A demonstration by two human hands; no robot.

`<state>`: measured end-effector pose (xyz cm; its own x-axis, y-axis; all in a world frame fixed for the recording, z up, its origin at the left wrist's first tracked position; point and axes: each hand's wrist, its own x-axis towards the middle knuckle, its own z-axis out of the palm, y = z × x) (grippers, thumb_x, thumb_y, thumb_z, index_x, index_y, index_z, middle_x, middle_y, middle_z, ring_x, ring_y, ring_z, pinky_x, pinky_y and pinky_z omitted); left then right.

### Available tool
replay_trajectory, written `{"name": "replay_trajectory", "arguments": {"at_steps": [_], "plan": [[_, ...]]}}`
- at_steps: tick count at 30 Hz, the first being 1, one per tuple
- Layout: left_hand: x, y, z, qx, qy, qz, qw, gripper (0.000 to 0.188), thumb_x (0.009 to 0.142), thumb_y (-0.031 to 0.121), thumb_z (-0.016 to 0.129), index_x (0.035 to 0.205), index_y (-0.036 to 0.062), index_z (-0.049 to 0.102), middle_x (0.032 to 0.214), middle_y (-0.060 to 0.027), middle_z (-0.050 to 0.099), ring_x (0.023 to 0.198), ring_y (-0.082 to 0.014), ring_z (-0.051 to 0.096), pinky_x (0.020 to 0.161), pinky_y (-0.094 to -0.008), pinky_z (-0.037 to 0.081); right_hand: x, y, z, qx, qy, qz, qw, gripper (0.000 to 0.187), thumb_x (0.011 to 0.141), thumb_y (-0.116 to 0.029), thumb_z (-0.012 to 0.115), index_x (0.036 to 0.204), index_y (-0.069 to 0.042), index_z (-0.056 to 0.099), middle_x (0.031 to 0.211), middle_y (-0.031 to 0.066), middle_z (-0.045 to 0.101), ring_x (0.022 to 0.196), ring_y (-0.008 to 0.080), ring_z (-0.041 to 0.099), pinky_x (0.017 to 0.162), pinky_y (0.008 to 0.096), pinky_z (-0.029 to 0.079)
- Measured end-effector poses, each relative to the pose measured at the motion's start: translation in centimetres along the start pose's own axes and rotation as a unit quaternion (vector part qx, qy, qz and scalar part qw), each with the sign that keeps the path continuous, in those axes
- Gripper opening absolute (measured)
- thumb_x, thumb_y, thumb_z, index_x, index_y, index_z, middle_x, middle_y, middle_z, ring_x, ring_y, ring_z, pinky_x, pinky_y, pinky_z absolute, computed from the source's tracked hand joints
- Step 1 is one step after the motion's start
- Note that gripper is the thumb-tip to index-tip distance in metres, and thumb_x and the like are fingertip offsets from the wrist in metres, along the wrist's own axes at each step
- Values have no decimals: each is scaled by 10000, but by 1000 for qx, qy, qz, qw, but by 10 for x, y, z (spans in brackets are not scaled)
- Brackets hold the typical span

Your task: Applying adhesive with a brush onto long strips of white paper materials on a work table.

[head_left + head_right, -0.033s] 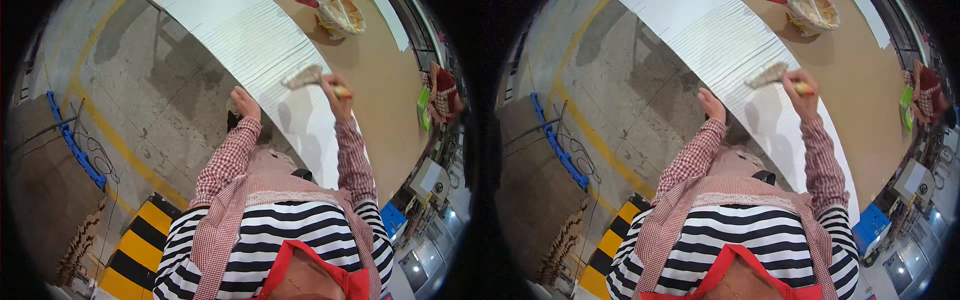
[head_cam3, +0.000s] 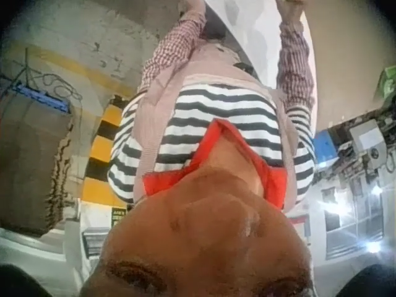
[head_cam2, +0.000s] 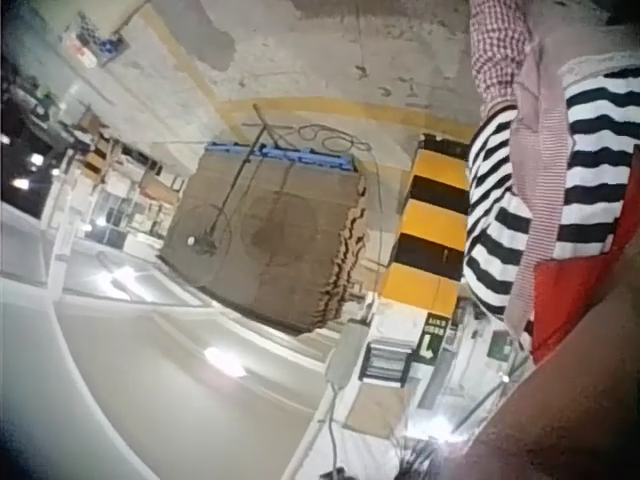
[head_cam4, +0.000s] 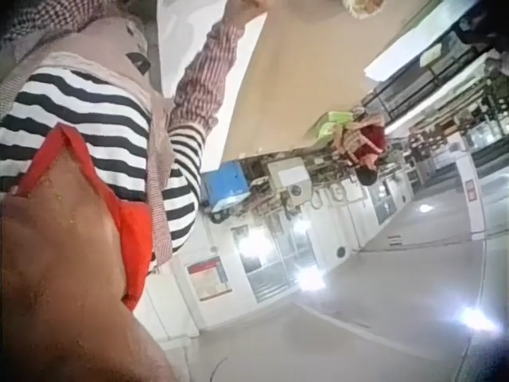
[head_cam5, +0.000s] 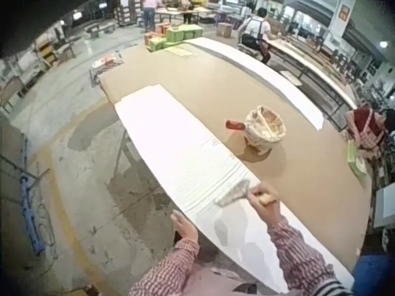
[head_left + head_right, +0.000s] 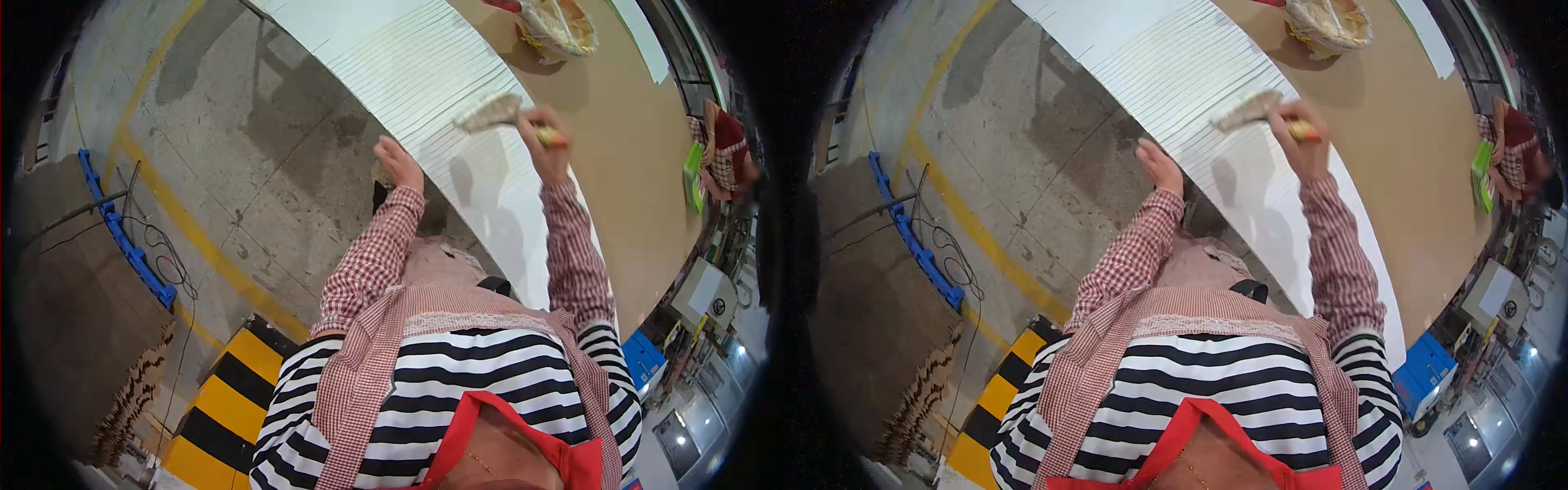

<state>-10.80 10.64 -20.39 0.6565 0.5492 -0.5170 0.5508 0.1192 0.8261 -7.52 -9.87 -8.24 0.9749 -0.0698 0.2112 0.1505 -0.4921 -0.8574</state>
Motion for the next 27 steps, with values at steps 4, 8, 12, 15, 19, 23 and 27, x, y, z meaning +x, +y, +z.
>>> {"name": "replay_trajectory", "arguments": {"at_steps": [4, 8, 12, 15, 19, 23, 27], "plan": [[15, 31, 5, 31, 3, 3, 1000, 588, 1006, 453, 194, 1171, -67, 415, 1164, -281, 515, 1077, -383, 531, 890, -427, 427, 12, 3, 16, -21, 8, -99, 995, 77, 763, -32, 654, 789, 8, 594, 738, 76, 586, 662, 153, 560, 616, 270, 447], [36, 16, 3, 81, 36, 28, 996, 612, 1007, 431, 186, 1247, -84, 415, 1218, -306, 511, 1123, -405, 523, 917, -461, 446, -9, -4, -5, -85, -88, -42, 992, 101, 743, -39, 652, 745, 16, 567, 709, 92, 565, 644, 171, 553, 608, 280, 445], [27, 25, 6, 66, 11, 42, 997, 618, 1008, 422, 197, 1265, -92, 425, 1190, -311, 535, 1114, -427, 524, 934, -474, 441, 6, -19, 0, -74, -45, -39, 995, 109, 733, -36, 654, 726, 15, 558, 694, 90, 554, 641, 164, 548, 595, 279, 436], [22, 23, 8, 55, 14, 43, 997, 597, 1010, 413, 208, 1245, -84, 440, 1186, -313, 535, 1103, -428, 529, 927, -477, 437, 0, -16, 7, -40, -8, -63, 997, 107, 723, -33, 660, 731, 7, 562, 698, 95, 556, 646, 171, 551, 598, 282, 438], [26, 17, 2, 68, 21, 45, 996, 595, 1009, 414, 212, 1240, -83, 443, 1180, -312, 538, 1098, -432, 529, 918, -482, 438, -30, -17, -7, -102, -78, -64, 990, 99, 716, -25, 654, 713, -6, 557, 693, 97, 555, 609, 186, 555, 570, 293, 451], [29, 13, 2, 59, 22, 51, 997, 615, 1006, 423, 197, 1258, -90, 424, 1201, -314, 525, 1129, -434, 508, 946, -474, 422, -13, -32, -3, -125, -63, -78, 987, 106, 723, -22, 661, 706, -9, 558, 668, 94, 542, 596, 179, 549, 558, 281, 442], [28, 14, 8, 58, 17, 40, 997, 635, 1004, 429, 180, 1304, -90, 389, 1245, -318, 494, 1165, -436, 480, 994, -460, 395, 23, -37, 28, -52, 26, -110, 992, 103, 736, -25, 673, 732, -7, 572, 695, 84, 556, 617, 176, 548, 583, 271, 438]]}}
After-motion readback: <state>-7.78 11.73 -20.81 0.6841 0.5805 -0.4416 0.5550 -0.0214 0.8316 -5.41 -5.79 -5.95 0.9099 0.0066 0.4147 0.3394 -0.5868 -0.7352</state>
